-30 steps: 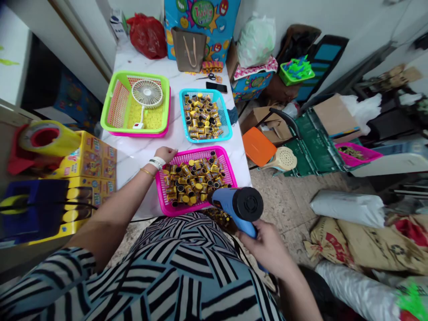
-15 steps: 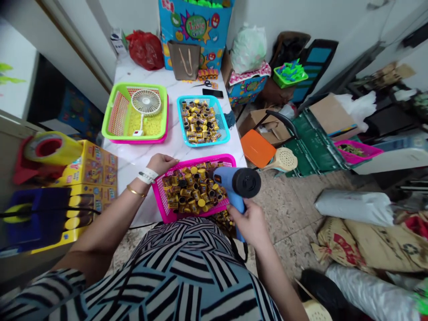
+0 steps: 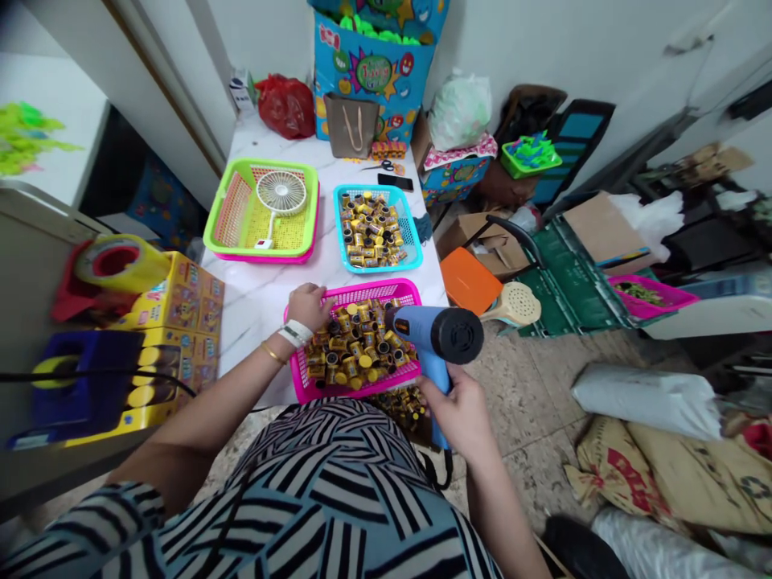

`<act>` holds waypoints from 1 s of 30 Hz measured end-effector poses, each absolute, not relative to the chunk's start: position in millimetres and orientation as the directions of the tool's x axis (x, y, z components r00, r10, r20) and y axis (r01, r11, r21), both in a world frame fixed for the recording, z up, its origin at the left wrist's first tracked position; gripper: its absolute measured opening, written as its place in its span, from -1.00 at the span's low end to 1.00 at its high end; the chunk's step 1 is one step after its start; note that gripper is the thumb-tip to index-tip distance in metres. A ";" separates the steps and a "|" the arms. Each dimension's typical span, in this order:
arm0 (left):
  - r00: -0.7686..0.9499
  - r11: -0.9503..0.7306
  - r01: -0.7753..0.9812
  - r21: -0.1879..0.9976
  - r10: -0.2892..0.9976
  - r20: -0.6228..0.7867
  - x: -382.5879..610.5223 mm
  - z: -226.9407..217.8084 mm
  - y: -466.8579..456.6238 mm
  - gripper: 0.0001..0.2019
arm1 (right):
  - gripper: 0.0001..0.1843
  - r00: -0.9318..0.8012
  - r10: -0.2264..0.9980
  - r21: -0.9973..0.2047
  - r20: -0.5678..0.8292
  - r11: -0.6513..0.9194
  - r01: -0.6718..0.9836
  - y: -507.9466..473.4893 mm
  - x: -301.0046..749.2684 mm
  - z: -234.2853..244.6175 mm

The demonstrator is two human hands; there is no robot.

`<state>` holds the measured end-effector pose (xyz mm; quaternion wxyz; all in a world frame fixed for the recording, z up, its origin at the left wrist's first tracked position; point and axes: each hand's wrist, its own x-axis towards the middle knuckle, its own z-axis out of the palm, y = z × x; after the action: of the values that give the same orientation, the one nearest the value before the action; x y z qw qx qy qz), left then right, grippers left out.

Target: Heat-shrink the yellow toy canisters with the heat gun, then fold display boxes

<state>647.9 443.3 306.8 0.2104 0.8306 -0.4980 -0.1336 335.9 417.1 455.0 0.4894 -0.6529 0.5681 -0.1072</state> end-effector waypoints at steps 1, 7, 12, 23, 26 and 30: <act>0.400 -0.346 -0.812 0.470 -0.916 0.016 639.9 300.2 439.0 -0.62 | -0.64 0.334 -0.836 -0.772 -0.436 0.157 -0.616 418.3 334.0 456.0; 0.027 -0.054 -0.859 0.510 -0.998 -0.061 601.9 271.6 365.8 -0.67 | -0.63 0.301 -0.831 -0.777 -0.468 0.224 -0.588 426.2 330.2 452.3; 0.030 -0.106 -0.869 0.483 -0.986 -0.163 593.1 262.5 328.9 -0.58 | -0.64 0.293 -0.797 -0.774 -0.528 0.310 -0.552 428.2 329.9 450.0; -0.065 0.047 -0.903 0.427 -0.997 -0.028 600.8 291.7 452.8 -0.54 | -0.64 0.263 -0.814 -0.787 -0.519 0.334 -0.519 417.7 334.2 440.3; -0.216 0.228 -0.832 0.505 -0.973 0.084 607.0 302.4 489.8 -0.65 | -0.66 0.294 -0.807 -0.796 -0.512 0.316 -0.516 415.5 344.4 443.1; -0.141 0.206 -0.766 0.610 -0.978 0.153 619.2 297.1 512.1 -0.63 | -0.66 0.314 -0.815 -0.789 -0.487 0.257 -0.557 412.8 357.2 444.8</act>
<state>619.2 512.1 297.1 0.2680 0.5983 -0.7287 -0.1982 357.2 412.8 444.8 0.5471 -0.5979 0.5739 -0.1179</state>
